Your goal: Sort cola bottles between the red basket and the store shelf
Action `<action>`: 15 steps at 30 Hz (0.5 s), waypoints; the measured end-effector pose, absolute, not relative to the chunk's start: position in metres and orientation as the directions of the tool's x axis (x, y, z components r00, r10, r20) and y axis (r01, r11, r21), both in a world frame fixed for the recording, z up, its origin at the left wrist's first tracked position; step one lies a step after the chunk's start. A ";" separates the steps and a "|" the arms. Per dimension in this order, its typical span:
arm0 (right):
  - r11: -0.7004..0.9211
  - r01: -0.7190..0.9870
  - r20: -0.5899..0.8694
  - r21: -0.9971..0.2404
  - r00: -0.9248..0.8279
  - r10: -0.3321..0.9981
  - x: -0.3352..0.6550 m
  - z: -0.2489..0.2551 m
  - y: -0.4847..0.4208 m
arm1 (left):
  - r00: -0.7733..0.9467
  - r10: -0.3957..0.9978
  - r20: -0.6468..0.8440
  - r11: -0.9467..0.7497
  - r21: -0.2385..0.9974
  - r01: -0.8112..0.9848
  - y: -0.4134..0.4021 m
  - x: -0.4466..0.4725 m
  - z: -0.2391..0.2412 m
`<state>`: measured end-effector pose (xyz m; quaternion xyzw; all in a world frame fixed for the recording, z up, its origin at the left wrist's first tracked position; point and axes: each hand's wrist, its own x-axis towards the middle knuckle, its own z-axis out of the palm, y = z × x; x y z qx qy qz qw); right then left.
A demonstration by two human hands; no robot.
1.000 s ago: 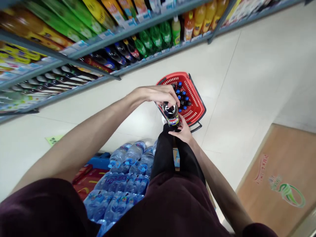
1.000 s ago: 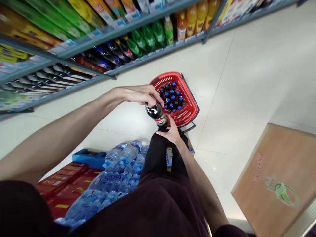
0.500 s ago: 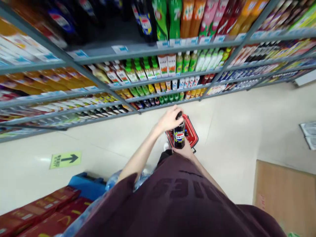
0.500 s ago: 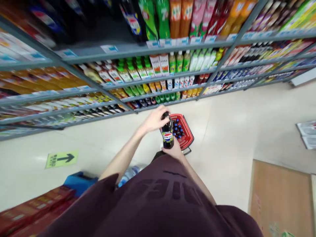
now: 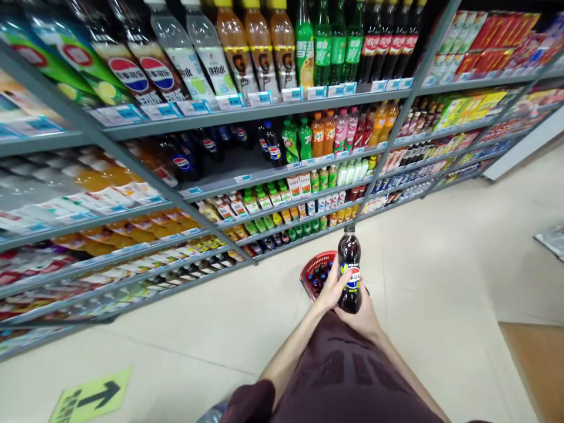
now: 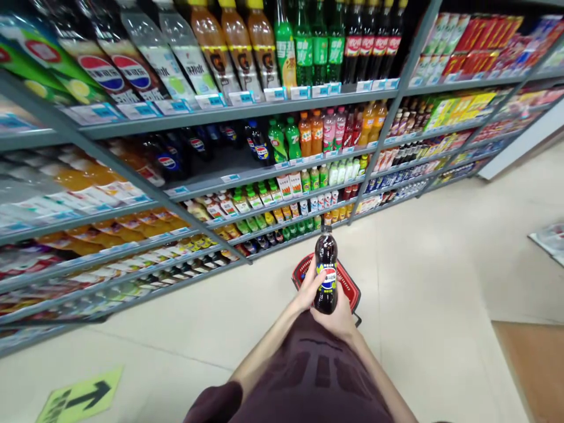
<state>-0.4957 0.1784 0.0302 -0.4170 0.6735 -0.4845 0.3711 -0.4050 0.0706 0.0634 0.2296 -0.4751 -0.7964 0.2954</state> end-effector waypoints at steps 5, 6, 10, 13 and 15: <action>0.127 -0.227 -0.028 -0.966 -0.395 -0.918 -0.483 0.039 0.165 | -0.712 -0.702 -0.002 -0.321 0.894 0.314 0.061 -0.392 0.072; 0.129 -0.224 -0.032 -0.966 -0.391 -0.920 -0.479 0.041 0.164 | -0.711 -0.703 0.012 -0.311 0.894 0.322 0.059 -0.389 0.072; 0.132 -0.174 -0.064 -0.976 -0.350 -0.935 -0.468 0.048 0.165 | -0.653 -0.757 0.022 -0.217 0.934 0.283 0.060 -0.378 0.070; 0.112 -0.131 -0.065 -0.985 -0.317 -0.946 -0.467 0.046 0.170 | -0.619 -0.784 0.049 -0.153 0.951 0.269 0.067 -0.373 0.068; 0.094 -0.110 -0.056 -0.990 -0.307 -0.950 -0.471 0.041 0.175 | -0.624 -0.778 0.076 -0.133 0.950 0.282 0.074 -0.371 0.067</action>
